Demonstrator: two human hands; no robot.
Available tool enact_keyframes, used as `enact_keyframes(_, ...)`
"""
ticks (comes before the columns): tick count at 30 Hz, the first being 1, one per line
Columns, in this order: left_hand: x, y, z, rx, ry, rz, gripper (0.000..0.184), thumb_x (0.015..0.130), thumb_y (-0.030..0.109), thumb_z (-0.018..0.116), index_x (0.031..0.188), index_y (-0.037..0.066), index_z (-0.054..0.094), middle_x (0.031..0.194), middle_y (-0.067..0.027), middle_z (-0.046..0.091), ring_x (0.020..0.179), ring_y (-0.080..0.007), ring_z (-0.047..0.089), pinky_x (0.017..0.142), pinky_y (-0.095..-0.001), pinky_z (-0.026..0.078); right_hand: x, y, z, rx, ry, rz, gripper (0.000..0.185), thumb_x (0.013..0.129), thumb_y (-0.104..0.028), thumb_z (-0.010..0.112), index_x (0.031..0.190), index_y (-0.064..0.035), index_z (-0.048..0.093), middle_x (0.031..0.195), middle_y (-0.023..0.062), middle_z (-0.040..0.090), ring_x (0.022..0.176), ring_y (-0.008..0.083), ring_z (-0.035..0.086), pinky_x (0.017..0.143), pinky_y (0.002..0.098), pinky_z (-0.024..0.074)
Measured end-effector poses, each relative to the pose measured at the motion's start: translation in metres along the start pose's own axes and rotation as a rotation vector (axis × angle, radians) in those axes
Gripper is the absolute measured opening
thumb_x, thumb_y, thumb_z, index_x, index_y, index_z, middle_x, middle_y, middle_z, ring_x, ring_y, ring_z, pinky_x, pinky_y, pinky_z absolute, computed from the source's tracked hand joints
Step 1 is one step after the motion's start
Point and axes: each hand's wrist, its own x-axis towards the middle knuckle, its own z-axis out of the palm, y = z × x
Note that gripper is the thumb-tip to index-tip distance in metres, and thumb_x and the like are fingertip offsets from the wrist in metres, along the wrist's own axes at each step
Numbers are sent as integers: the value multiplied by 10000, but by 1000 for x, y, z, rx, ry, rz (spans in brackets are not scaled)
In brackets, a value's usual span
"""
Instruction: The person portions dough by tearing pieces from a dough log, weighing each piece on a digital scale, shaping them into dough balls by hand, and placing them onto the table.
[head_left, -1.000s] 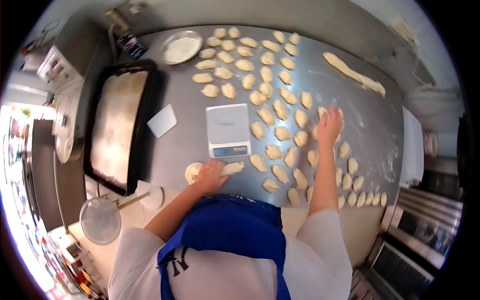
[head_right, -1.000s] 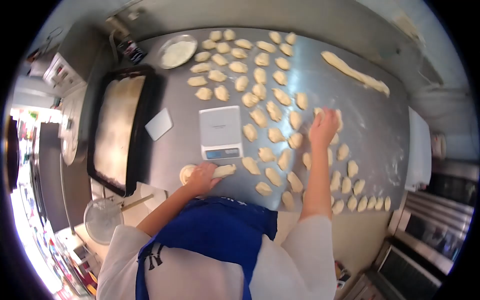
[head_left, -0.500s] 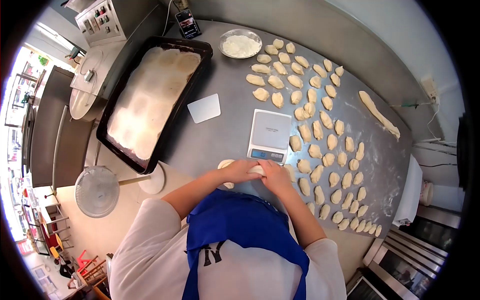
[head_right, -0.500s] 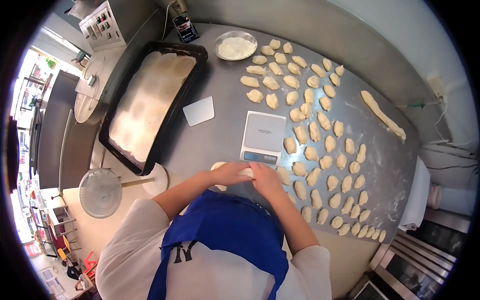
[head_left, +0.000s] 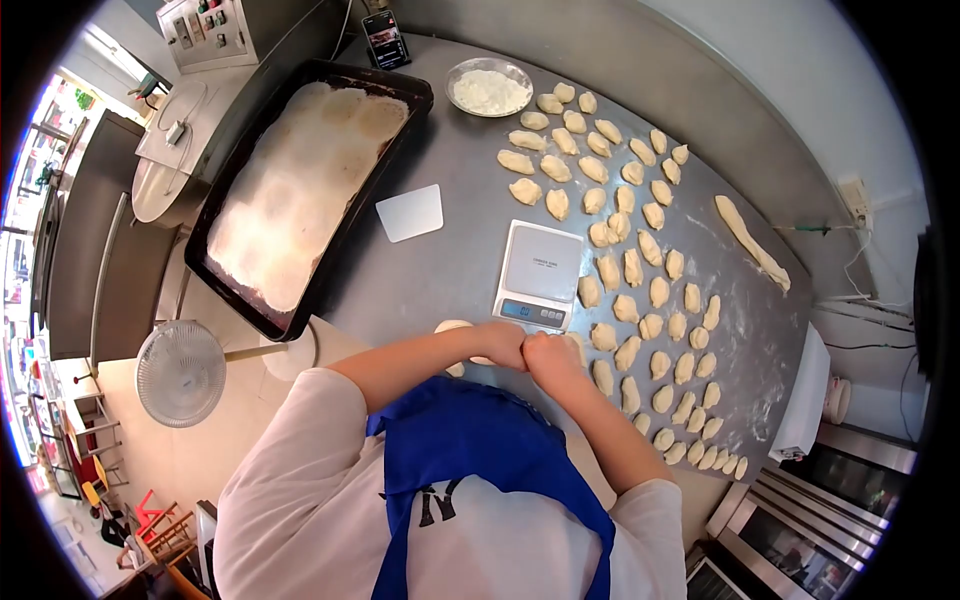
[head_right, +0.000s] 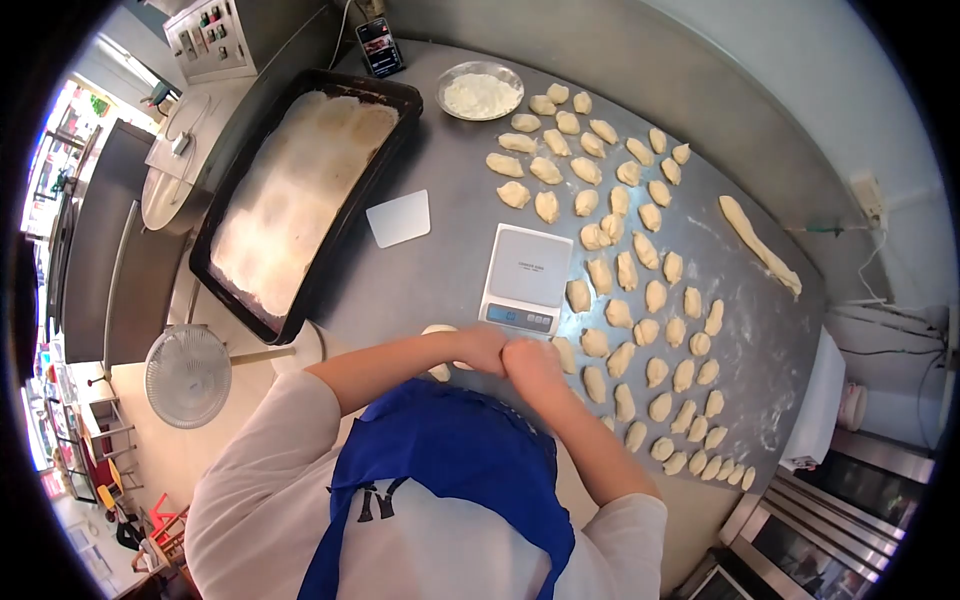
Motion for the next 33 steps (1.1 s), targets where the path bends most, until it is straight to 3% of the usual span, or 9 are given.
enact_keyframes(5, -20, 15, -13, 305, 138, -134, 251, 812, 295, 644, 822, 70, 754, 873, -147, 744, 873, -298, 725, 790, -415, 534, -4, -2, 4, 10, 65, 41, 103, 850, -143, 605, 853, -62, 669, 872, 150, 708, 735, 292, 717, 628, 414, 575)
enact_keyframes(11, -11, -7, 2, 674, 21, -53, 160, 829, 292, 653, 880, 175, 749, 883, -71, 748, 885, -246, 723, 986, -471, 459, -16, -22, -28, 545, -66, -52, 223, 938, -282, 572, 996, -75, 631, 895, 176, 687, 869, 396, 673, 742, 509, 539)
enact_keyframes(14, 6, -39, 37, 390, 433, 78, 474, 706, 359, 800, 1085, 108, 664, 1085, -92, 719, 1021, -241, 679, 931, -421, 471, 8, -22, -72, 635, 164, 12, 418, 921, -329, 637, 1256, -100, 533, 1051, 183, 658, 977, 436, 617, 876, 523, 489)
enact_keyframes(18, -21, -6, 19, 280, 324, 3, 626, 692, 386, 841, 1167, 84, 568, 1221, -132, 638, 1194, -265, 590, 959, -418, 477, 72, 36, -39, 501, 440, 152, 495, 888, -267, 694, 1320, -99, 520, 1212, 154, 617, 1083, 418, 586, 997, 477, 439)
enact_keyframes(20, -27, -35, 40, 319, 543, 11, 598, 688, 352, 840, 1153, 101, 558, 1172, -136, 620, 1187, -285, 569, 929, -435, 481, 85, 50, -5, -26, 624, 96, 465, 878, -251, 691, 1291, -90, 549, 1196, 126, 620, 1136, 362, 571, 994, 458, 441)
enact_keyframes(23, -64, -32, 40, 346, 656, -269, 535, 697, 314, 826, 1118, 117, 561, 1087, -124, 613, 1109, -303, 583, 899, -454, 484, 61, 25, 14, 218, 604, -93, 464, 854, -224, 696, 1277, -85, 570, 1206, 97, 615, 1150, 330, 562, 1004, 452, 437)
enact_keyframes(25, -69, -41, 49, 350, 731, -263, 498, 712, 303, 814, 1106, 117, 572, 1073, -117, 609, 1073, -306, 588, 882, -458, 486, 42, 4, 36, 541, 323, -143, 500, 818, -231, 716, 1272, -79, 571, 1218, 110, 605, 1167, 300, 551, 980, 441, 454)
enact_keyframes(29, -57, -56, 57, 201, 812, -186, 443, 769, 327, 785, 1119, 127, 600, 1115, -117, 625, 1059, -332, 610, 862, -475, 504, 28, -12, 46, 444, 396, -172, 484, 794, -222, 731, 1223, -59, 577, 1117, 155, 658, 1043, 348, 620, 916, 454, 492)
enact_keyframes(33, -47, -50, 20, -371, 466, -404, 488, 848, 450, 741, 1177, 117, 604, 1307, -160, 615, 1242, -352, 562, 948, -478, 483, 31, 1, 52, 945, 150, 283, 501, 776, -232, 764, 1207, -97, 546, 1055, 213, 700, 1001, 413, 664, 901, 482, 510)
